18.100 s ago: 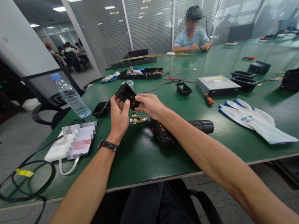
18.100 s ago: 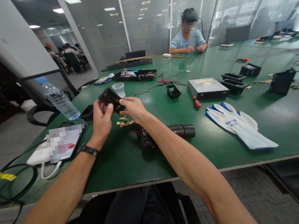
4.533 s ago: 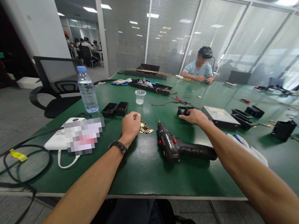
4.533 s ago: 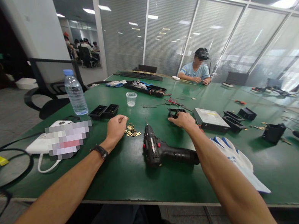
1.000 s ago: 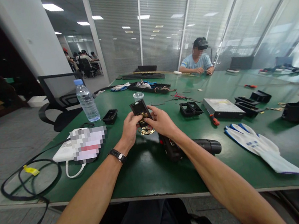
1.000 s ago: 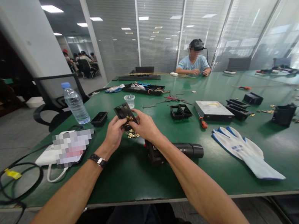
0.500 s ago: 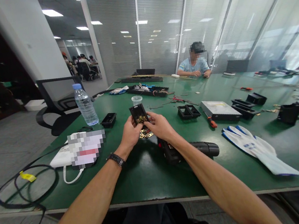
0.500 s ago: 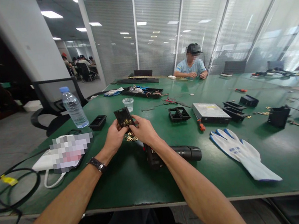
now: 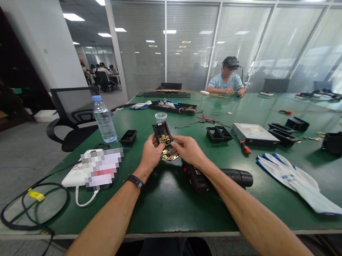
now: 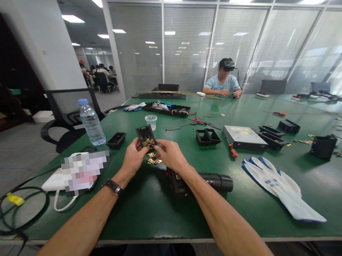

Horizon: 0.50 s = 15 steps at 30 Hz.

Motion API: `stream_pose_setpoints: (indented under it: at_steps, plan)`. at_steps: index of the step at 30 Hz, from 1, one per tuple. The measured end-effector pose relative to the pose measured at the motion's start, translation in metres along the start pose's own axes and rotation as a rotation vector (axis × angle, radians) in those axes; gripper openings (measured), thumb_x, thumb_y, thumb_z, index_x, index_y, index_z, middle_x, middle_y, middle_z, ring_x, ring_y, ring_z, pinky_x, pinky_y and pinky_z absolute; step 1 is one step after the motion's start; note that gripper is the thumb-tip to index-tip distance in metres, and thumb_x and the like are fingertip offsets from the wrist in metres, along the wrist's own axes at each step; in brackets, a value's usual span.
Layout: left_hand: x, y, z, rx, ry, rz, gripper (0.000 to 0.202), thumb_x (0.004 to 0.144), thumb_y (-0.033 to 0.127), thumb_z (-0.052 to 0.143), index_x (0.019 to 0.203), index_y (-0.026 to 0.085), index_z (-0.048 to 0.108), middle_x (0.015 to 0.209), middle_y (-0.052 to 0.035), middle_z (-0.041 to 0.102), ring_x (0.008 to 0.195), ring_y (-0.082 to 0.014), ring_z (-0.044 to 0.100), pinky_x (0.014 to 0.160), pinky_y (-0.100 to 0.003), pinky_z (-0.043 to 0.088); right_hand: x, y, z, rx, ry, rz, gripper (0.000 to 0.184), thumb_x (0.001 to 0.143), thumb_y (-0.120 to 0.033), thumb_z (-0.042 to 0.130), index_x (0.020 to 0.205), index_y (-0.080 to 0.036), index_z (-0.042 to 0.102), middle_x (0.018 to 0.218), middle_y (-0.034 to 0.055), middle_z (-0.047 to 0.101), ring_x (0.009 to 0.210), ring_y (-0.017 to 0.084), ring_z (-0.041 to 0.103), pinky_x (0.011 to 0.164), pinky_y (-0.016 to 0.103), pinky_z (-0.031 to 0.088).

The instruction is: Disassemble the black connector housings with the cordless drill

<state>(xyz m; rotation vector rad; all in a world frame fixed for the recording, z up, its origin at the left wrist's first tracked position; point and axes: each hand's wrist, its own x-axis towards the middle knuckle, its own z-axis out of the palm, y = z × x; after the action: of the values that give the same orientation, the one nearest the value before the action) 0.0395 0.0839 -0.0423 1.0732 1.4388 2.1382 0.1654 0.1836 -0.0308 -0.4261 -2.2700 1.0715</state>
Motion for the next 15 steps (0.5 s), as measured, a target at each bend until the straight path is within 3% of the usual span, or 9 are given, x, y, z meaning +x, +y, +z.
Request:
stream_pose_setpoints:
  at_steps: [4, 15]
  plan:
    - [0.0003, -0.0015, -0.0025, -0.058, -0.028, -0.053, 0.044, 0.066, 0.011, 0.072, 0.109, 0.013, 0.062, 0.117, -0.0127, 0.07, 0.108, -0.0248, 0.067, 0.098, -0.038, 0.05, 0.0, 0.0004, -0.0019, -0.031, 0.013, -0.015, 0.034, 0.096, -0.023, 0.052, 0.125, -0.018, 0.069, 0.09, 0.0049, 0.078, 0.072, 0.018, 0.075, 0.068, 0.027, 0.058]
    - [-0.0015, 0.0002, -0.0009, -0.366, -0.032, -0.176, 0.034, 0.083, 0.039, 0.07, 0.105, 0.014, 0.062, 0.099, -0.0089, 0.072, 0.088, -0.0211, 0.07, 0.082, -0.036, 0.057, -0.0056, -0.0083, -0.0057, -0.108, 0.014, -0.096, 0.028, 0.095, -0.023, 0.053, 0.114, -0.02, 0.074, 0.085, 0.0007, 0.077, 0.07, 0.017, 0.073, 0.071, 0.025, 0.054]
